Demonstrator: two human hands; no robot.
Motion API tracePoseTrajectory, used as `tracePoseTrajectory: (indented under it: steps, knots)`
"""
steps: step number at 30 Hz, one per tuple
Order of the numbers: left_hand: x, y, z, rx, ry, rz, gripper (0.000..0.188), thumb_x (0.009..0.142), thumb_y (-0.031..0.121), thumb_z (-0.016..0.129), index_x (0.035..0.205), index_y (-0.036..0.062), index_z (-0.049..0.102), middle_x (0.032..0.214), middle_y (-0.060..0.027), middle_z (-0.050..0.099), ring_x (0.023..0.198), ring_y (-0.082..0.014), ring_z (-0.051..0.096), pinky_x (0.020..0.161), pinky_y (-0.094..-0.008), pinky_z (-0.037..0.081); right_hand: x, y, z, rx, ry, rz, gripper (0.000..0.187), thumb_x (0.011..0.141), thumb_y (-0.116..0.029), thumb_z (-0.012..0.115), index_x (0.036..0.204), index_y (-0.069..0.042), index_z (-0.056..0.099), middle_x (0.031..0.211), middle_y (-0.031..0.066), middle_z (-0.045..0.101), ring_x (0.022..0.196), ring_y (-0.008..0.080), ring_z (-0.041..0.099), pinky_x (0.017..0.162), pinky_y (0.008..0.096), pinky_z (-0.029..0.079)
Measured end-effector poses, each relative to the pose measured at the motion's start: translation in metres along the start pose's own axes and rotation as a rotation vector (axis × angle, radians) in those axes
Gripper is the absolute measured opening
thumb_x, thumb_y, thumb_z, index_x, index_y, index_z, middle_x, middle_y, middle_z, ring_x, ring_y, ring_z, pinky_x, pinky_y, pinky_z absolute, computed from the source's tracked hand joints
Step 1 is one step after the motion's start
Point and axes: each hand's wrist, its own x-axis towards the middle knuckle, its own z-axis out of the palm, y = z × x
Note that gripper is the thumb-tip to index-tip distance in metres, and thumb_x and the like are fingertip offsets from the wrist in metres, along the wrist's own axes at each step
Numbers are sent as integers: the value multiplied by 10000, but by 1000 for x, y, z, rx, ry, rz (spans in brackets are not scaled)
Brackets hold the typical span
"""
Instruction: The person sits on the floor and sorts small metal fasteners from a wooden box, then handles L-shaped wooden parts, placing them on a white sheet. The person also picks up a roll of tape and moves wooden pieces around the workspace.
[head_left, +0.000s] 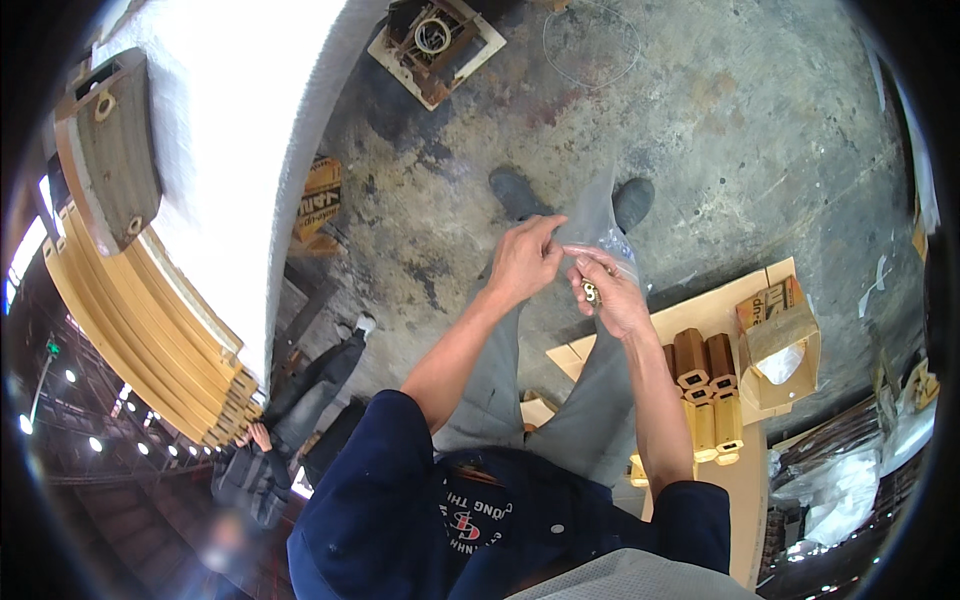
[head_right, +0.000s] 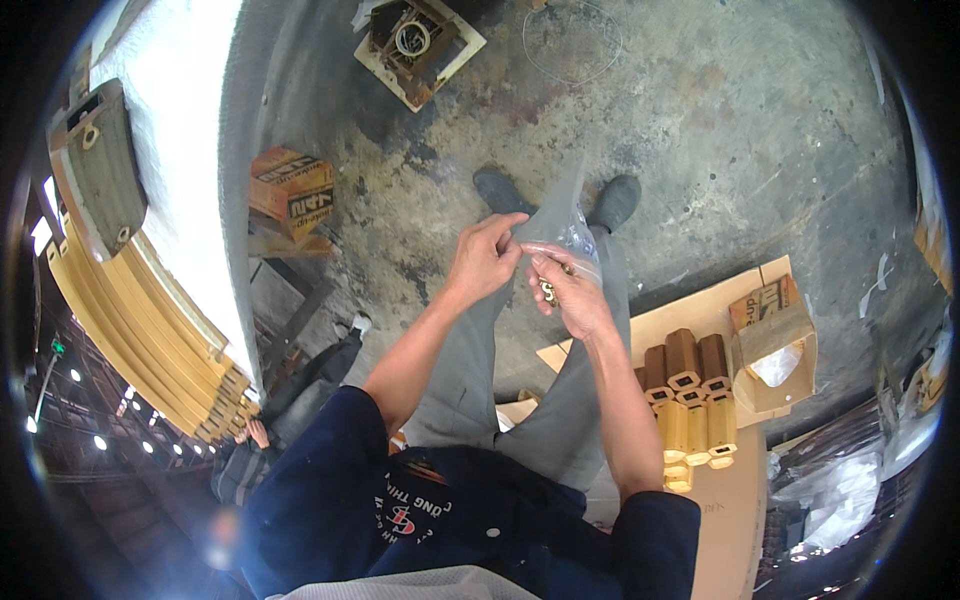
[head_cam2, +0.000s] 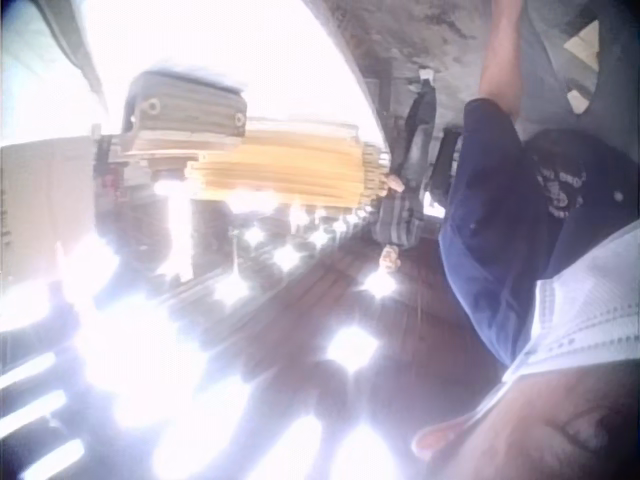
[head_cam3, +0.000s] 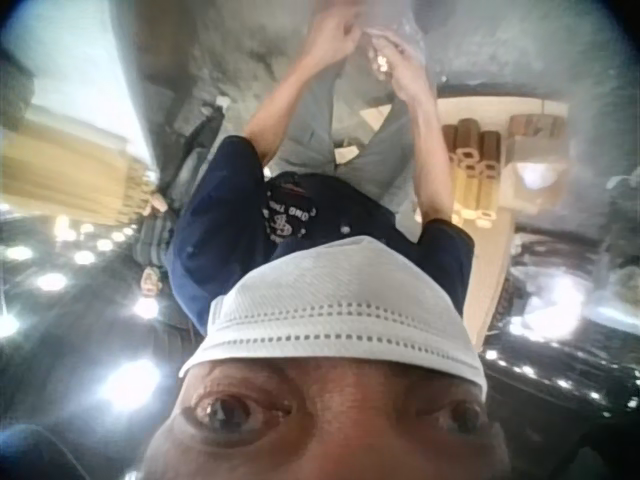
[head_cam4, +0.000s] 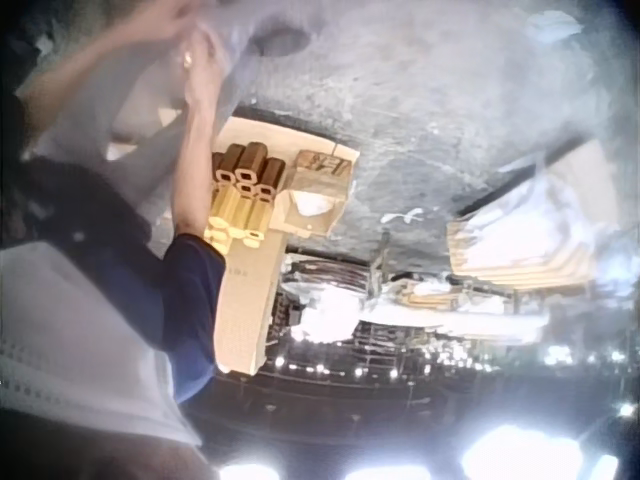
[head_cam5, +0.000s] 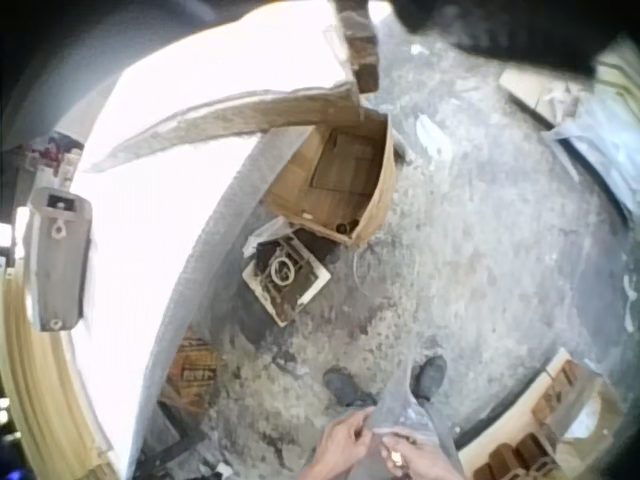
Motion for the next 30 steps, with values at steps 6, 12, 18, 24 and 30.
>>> tracePoseTrajectory:
  steps: [6,12,18,24,30]
  knots:
    - [24,-47,-38,96,122,97,364,756,-10,589,1112,23,655,858,-150,617,681,-307,604,630,-401,491,34,10,34,226,-197,83,315,977,-237,554,1185,-3,593,822,36,589,595,75,521,421,207,367]
    - [70,-147,-93,504,172,86,343,779,17,597,1114,39,667,941,-172,640,799,-341,637,711,-411,507,97,8,59,-34,-361,88,233,976,-182,561,1060,21,640,771,21,574,580,71,513,423,222,367]
    - [166,-104,-87,653,91,376,438,792,118,682,1212,34,592,1163,-183,574,1017,-384,581,832,-442,484,162,-35,18,-67,-272,45,215,965,-204,578,971,-2,652,749,-4,559,568,55,484,424,215,335]
    - [351,-44,-23,754,510,663,534,779,247,730,1245,52,558,1233,-159,538,1151,-354,519,910,-492,433,146,-110,2,31,-341,-157,198,963,-173,565,984,6,648,728,15,536,564,66,476,412,215,349]
    - [425,-71,21,732,644,709,304,782,122,659,1051,19,563,1014,-147,561,986,-338,574,788,-483,471,173,-124,-23,132,-381,-306,212,978,-166,544,1026,17,638,742,32,557,571,73,500,394,203,355]
